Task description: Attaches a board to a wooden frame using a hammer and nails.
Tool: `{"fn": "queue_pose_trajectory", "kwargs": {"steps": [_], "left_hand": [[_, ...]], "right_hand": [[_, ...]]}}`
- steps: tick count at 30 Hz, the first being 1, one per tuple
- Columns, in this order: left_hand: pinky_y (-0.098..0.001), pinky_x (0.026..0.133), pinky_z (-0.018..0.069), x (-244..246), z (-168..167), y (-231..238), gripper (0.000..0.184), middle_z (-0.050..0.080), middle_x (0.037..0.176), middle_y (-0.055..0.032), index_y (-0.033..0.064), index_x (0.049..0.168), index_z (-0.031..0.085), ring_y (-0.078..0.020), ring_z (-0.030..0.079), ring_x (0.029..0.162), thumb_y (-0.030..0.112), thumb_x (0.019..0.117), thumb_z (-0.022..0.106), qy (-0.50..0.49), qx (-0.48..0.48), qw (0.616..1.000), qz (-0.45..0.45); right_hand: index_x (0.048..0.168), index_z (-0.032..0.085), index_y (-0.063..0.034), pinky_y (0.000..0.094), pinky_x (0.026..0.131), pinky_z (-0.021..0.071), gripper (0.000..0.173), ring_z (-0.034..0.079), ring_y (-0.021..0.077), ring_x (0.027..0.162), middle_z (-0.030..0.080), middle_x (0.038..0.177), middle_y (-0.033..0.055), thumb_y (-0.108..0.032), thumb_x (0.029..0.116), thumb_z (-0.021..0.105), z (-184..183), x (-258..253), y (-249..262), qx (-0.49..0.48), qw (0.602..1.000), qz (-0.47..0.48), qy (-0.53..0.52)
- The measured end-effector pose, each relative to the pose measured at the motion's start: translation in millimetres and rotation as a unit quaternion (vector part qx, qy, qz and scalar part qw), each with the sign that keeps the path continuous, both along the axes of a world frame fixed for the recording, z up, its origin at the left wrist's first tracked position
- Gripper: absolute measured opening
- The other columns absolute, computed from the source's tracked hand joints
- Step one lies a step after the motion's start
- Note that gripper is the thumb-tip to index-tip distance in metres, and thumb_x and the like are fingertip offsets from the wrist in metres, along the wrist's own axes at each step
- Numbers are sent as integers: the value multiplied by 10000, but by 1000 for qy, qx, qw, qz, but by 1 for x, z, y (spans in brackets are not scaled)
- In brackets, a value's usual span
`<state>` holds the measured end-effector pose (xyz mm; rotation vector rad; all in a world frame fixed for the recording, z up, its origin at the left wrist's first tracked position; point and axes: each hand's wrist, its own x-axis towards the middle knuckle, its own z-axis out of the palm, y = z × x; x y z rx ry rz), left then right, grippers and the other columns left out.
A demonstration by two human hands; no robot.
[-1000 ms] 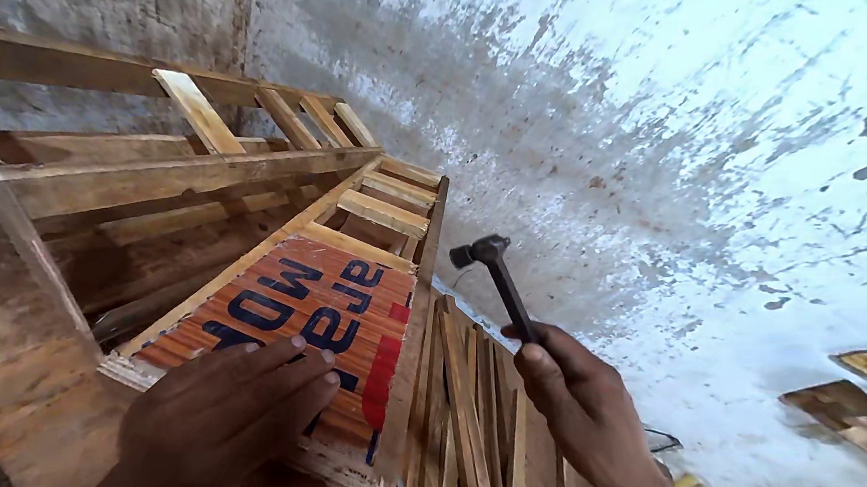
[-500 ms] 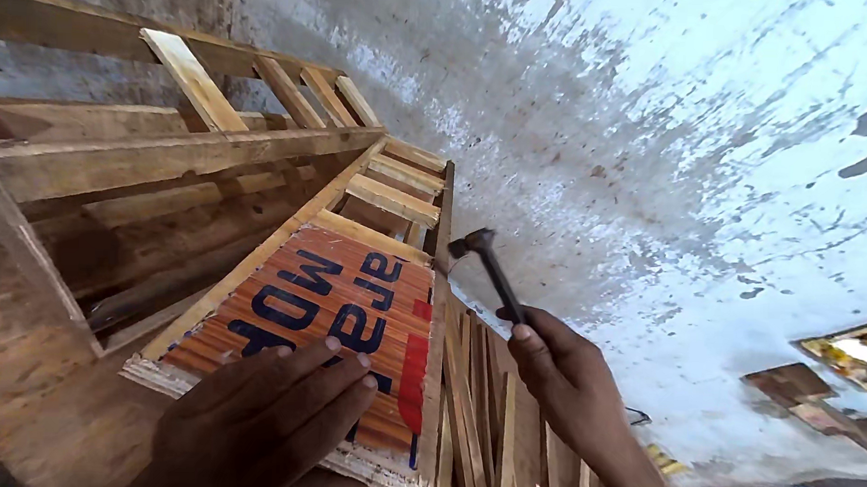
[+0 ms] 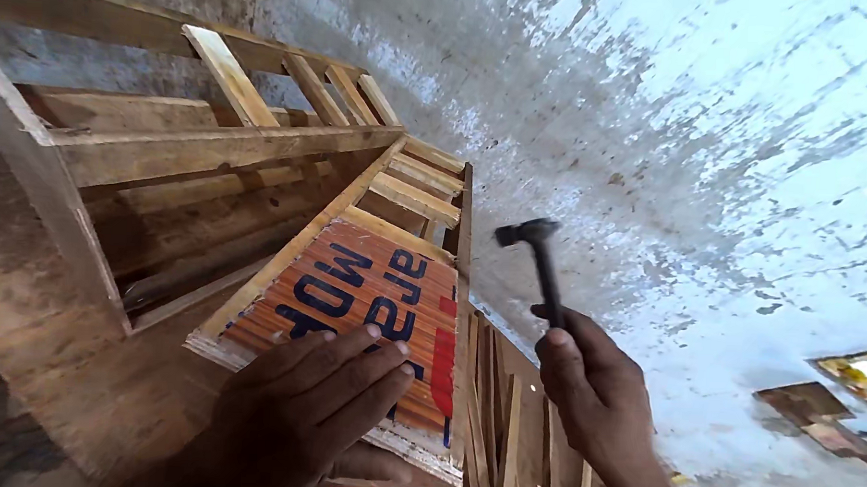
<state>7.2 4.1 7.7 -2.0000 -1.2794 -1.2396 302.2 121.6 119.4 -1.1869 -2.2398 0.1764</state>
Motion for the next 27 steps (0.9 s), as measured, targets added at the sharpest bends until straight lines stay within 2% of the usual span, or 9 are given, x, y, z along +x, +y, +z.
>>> {"fn": "queue_pose_trajectory", "kwargs": {"steps": [4, 8, 12, 14, 17, 19, 22, 24, 27], "left_hand": [[-351, 1081, 489, 0, 0, 1, 640, 679, 1353, 40, 235, 1286, 689, -143, 566, 1342, 736, 940, 492, -6, 17, 1000, -13], [-359, 1097, 480, -1, 1, 0, 619, 670, 1371, 28, 214, 1283, 687, -149, 558, 1356, 704, 965, 481, -3, 32, 999, -9], [-375, 1094, 490, -1, 5, 0, 631, 685, 1348, -4, 186, 1273, 694, -167, 590, 1324, 698, 961, 496, -7, 34, 999, -20], [-379, 1094, 495, -1, 5, 0, 632, 690, 1341, -5, 183, 1268, 702, -170, 595, 1319, 698, 954, 511, -7, 31, 999, -21], [-383, 1100, 484, -2, 6, -1, 632, 689, 1344, -6, 189, 1284, 700, -175, 594, 1321, 695, 961, 499, -5, 26, 1000, -17], [-383, 1090, 492, -1, 5, 0, 637, 696, 1331, -17, 176, 1274, 701, -180, 604, 1309, 692, 967, 490, -5, 28, 999, -21], [-372, 1094, 485, -2, 6, 0, 643, 701, 1321, -14, 171, 1264, 709, -177, 605, 1306, 696, 964, 490, -2, 30, 999, -22], [-376, 1092, 489, -2, 6, -1, 650, 706, 1314, -20, 169, 1263, 712, -182, 610, 1303, 698, 965, 483, 0, 25, 999, -20], [-385, 1088, 497, -2, 6, 0, 652, 705, 1316, -28, 164, 1270, 710, -188, 613, 1301, 694, 968, 484, 0, 27, 999, -24]], "right_hand": [[1234, 662, -202, 361, 414, 450, 384, 489, 131, 462, 520, 619, -37, -447, 1044, 436, 1, -2, -6, -69, 994, -36, -71], [1302, 634, -214, 291, 359, 387, 401, 412, 104, 422, 489, 629, -40, -478, 1067, 444, 22, -7, -48, -51, 997, 35, 45], [1347, 590, -252, 214, 427, 416, 398, 443, 9, 497, 489, 675, -100, -487, 1090, 398, 44, -3, -111, -4, 990, 100, 96], [1299, 572, -254, 225, 483, 470, 375, 516, 4, 564, 553, 737, -100, -470, 1107, 333, 36, 14, -132, 20, 991, 106, 79], [1185, 607, -110, 310, 647, 571, 409, 660, 101, 726, 665, 852, 44, -414, 1112, 343, -4, 31, -148, 32, 994, 103, -23], [1225, 618, -50, 305, 579, 553, 515, 633, 117, 657, 651, 813, 83, -461, 1104, 331, -17, 25, -147, -1, 992, 74, -103], [1237, 603, -91, 285, 470, 482, 520, 532, 81, 535, 556, 703, 24, -500, 1098, 314, -1, 25, -154, 22, 999, 13, -46], [1112, 578, -121, 210, 515, 500, 401, 555, -8, 579, 558, 713, -67, -457, 1105, 359, 14, 17, -163, 84, 996, 28, 24], [1072, 628, -134, 252, 646, 555, 359, 636, 56, 704, 633, 799, -7, -403, 1095, 391, -9, 31, -170, 62, 995, 77, 36]]}}
